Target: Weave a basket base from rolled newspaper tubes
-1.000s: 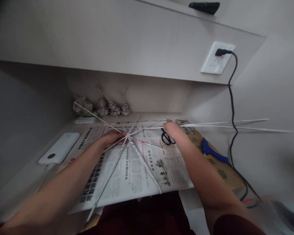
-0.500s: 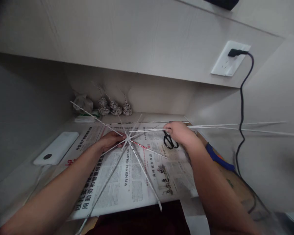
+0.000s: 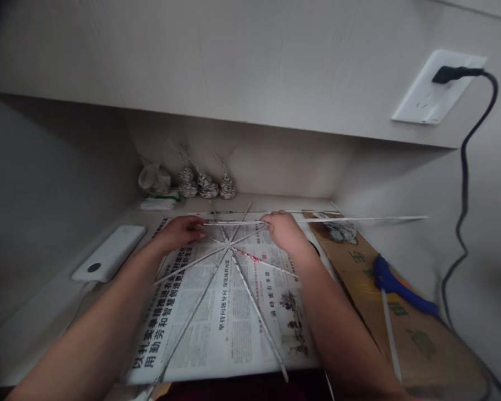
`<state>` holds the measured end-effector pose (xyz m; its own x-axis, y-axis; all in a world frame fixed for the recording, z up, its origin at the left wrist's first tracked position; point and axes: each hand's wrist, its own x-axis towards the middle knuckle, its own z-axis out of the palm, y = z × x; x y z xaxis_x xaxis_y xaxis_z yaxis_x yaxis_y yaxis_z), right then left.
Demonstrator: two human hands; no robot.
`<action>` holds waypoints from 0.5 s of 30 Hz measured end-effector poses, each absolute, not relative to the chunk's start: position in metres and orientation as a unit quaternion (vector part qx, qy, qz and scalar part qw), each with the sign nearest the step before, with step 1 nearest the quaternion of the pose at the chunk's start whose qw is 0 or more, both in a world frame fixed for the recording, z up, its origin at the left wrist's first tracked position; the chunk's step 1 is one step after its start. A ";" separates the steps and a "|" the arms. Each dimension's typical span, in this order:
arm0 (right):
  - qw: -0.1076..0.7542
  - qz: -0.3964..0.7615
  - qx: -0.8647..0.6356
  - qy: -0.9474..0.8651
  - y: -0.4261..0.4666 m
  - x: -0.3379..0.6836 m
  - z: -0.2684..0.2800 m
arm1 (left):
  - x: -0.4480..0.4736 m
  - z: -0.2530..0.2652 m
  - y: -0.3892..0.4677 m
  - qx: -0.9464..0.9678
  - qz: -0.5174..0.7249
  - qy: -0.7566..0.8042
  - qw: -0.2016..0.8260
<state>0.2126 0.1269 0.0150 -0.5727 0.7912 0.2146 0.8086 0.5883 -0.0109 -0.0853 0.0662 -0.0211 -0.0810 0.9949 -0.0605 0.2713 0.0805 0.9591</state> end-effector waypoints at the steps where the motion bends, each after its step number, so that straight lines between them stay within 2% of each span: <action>1: 0.104 -0.039 -0.452 -0.885 0.127 0.214 0.010 | -0.083 -0.022 0.066 0.519 0.436 0.582 0.449; 4: 0.115 -0.022 -0.450 -0.885 0.126 0.217 -0.001 | -0.077 -0.027 0.068 0.508 0.452 0.564 0.468; 10: 0.160 0.012 -0.404 -0.901 0.120 0.207 -0.010 | -0.069 -0.039 0.073 0.532 0.451 0.600 0.392; 15: 0.188 0.028 -0.354 -0.916 0.116 0.200 -0.015 | -0.063 -0.040 0.073 0.505 0.498 0.586 0.392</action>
